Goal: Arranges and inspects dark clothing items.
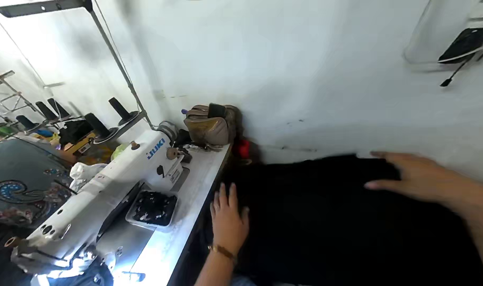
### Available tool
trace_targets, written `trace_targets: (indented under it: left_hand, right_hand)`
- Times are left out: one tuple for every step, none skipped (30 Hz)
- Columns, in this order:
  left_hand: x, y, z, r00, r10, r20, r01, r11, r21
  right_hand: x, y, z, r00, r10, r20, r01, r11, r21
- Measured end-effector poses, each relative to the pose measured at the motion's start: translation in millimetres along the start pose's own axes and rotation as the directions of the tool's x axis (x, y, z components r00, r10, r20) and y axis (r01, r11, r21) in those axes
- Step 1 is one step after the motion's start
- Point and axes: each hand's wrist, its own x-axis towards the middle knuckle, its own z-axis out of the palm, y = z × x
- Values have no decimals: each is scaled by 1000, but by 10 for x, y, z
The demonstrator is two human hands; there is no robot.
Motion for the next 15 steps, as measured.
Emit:
trace_targets:
  left_hand:
    - [-113,-7,143,994,-65,90,60,997,51]
    - [-232,-43,280,981,-131,140,120,989,85]
    - [-337,-102,408,965,-198,172,183,978,99]
    - [-416,-168,522,947,-257,191,242,965,100]
    - [-459,-236,620,931,-302,204,288,953,93]
    - [-465,-303,703,916,-331,227,324,944,69]
    - [-448,-359,779,908,-340,244,342,939,36]
    - [-414,-393,848,909,-333,252,343,939,5]
    - [-347,-403,893,908,-326,262,343,939,-18]
    - [-248,-399,899,907,-325,267,345,938,-30]
    - [-128,-381,868,907,-326,265,350,936,-46]
    - [-4,-345,828,918,-316,240,341,937,-69]
    - [107,-301,809,944,-280,173,300,949,-101]
    - [195,-260,810,975,-212,69,220,965,-142]
    - [273,-239,822,991,-131,-32,124,977,-175]
  right_hand:
    - [-32,-7,244,999,3,47,-5,999,45]
    - [-112,-4,512,998,-4,62,-3,995,98]
    - [-226,13,786,998,4,67,-12,992,127]
    - [-354,45,1054,996,29,79,-40,990,139]
    - [-473,74,1286,995,62,83,-74,987,140]
    - [-554,104,1475,993,97,68,-106,984,142]
    - [-600,123,1609,990,131,45,-136,979,152]
    - [-604,134,1690,987,159,25,-161,975,154]
    - [-574,145,1748,982,189,5,-188,971,151]
    - [-528,146,1790,975,221,-3,-218,964,150]
    - [-489,141,1824,969,247,-5,-243,957,156]
    - [-455,141,1840,964,267,4,-264,951,159]
    - [-422,135,1829,959,283,14,-282,946,160]
    - [-405,121,1803,955,296,23,-295,942,161]
    - [-400,103,1777,952,306,28,-307,938,163]
